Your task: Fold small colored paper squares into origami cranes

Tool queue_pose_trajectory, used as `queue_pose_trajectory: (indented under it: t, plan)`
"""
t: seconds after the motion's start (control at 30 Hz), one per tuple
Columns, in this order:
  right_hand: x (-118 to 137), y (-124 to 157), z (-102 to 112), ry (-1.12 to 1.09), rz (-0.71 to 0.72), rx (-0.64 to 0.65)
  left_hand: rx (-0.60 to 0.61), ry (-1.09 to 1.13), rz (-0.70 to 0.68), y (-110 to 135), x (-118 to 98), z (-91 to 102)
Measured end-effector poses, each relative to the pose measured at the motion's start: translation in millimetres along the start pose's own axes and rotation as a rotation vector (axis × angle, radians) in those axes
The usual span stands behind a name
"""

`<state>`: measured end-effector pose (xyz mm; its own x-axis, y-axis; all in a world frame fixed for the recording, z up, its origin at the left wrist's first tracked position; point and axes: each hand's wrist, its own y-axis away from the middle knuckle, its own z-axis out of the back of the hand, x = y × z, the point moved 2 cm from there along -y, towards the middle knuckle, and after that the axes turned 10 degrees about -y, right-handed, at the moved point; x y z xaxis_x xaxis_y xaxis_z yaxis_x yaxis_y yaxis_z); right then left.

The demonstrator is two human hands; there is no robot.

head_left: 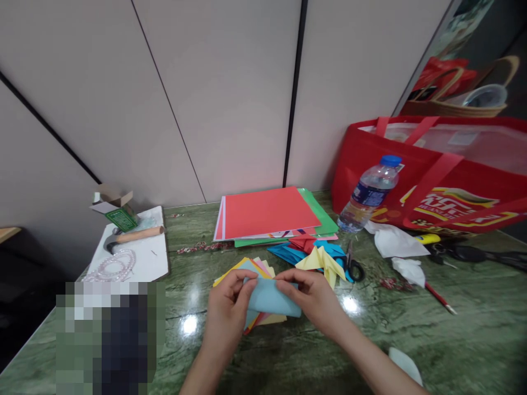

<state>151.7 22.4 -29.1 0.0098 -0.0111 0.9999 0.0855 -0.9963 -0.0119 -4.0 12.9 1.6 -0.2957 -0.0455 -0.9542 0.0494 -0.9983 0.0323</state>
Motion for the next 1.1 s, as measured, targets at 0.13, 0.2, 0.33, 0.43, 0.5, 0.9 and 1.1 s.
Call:
queue_pose_trajectory:
  t: [0.13, 0.2, 0.33, 0.43, 0.5, 0.9, 1.1]
  plan:
    - [0, 0, 0, 0.007, 0.042, 0.015, 0.005, -0.055, -0.021, -1, 2, 1.5]
    - [0, 1, 1, 0.018, 0.059, -0.002, 0.027, -0.094, -0.03, -1, 5, 0.8]
    - [-4, 0, 4, 0.029, 0.065, -0.077, -0.078, -0.344, -0.211, -6, 11, 3.3]
    - [-7, -2, 9, 0.009, 0.076, -0.189, -0.348, -0.822, -0.226, -13, 13, 14.2]
    - [-8, -2, 13, -0.016, 0.104, -0.272, -0.46, -1.053, -0.112, -17, 16, 24.9]
    - [-16, -4, 19, -0.134, 0.168, -0.447, -0.728, -1.183, 0.362, -23, 42, 73.7]
    - [-16, -4, 20, -0.195, 0.202, -0.45, -0.697, -1.184, 0.383, -25, 49, 75.7]
